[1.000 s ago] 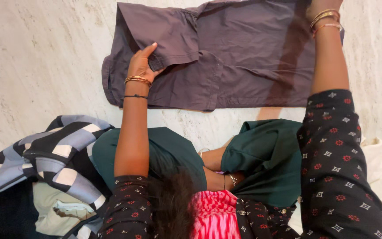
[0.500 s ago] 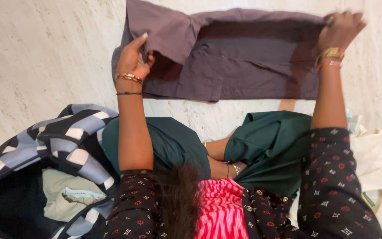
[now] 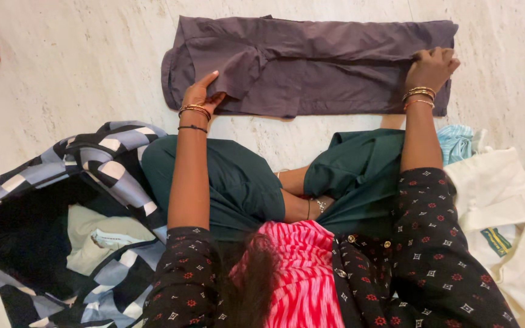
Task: The person folds a dark-colored shirt and a white shirt on the floor, smoothing each garment and placing the folded dark shirt into a bag.
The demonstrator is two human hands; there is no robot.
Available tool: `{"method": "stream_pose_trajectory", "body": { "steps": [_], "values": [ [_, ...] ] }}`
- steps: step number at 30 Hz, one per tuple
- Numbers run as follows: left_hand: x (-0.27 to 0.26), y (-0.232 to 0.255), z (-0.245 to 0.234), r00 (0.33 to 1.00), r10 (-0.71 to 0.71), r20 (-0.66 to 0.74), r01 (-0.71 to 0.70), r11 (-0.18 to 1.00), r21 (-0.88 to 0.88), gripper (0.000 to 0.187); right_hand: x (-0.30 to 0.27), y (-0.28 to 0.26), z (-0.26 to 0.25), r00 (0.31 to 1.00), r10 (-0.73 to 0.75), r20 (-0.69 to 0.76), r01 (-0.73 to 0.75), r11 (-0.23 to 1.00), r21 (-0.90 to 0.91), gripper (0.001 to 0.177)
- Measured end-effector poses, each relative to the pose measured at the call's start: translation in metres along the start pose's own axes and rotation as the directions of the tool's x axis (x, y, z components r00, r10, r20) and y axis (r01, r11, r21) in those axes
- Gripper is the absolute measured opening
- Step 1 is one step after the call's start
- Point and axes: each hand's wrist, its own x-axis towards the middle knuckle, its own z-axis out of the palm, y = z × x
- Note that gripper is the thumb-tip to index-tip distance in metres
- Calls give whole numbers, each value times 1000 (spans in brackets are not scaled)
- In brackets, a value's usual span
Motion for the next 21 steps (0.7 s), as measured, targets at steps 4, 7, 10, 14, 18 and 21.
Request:
{"method": "stream_pose_trajectory", "body": {
  "steps": [4, 7, 10, 14, 18, 21],
  "values": [
    [-8, 1, 0, 999, 47, -16, -49, 988, -147, 51, -2, 6, -11, 996, 82, -42, -77, 991, 112, 24],
    [-1, -6, -7, 1000, -7, 7, 9, 967, -255, 55, -5, 11, 2, 990, 121, 74, -123, 992, 27, 21],
    [8, -13, -15, 999, -34, 16, 37, 947, -319, 61, -10, 9, 10, 979, 164, 118, -161, 986, -37, 18],
    [6, -12, -17, 1000, -20, -18, 16, 976, -215, 65, -6, -8, 1, 903, 332, 271, -340, 940, -20, 18],
    [5, -20, 3, 972, 112, -208, -119, 993, -20, 66, 8, -62, -17, 972, 148, 183, -174, 975, 141, 47],
    [16, -26, 8, 925, 206, -320, -179, 977, 113, 65, 33, -142, -18, 990, -131, 51, 125, 987, 103, 53]
  ]
}}
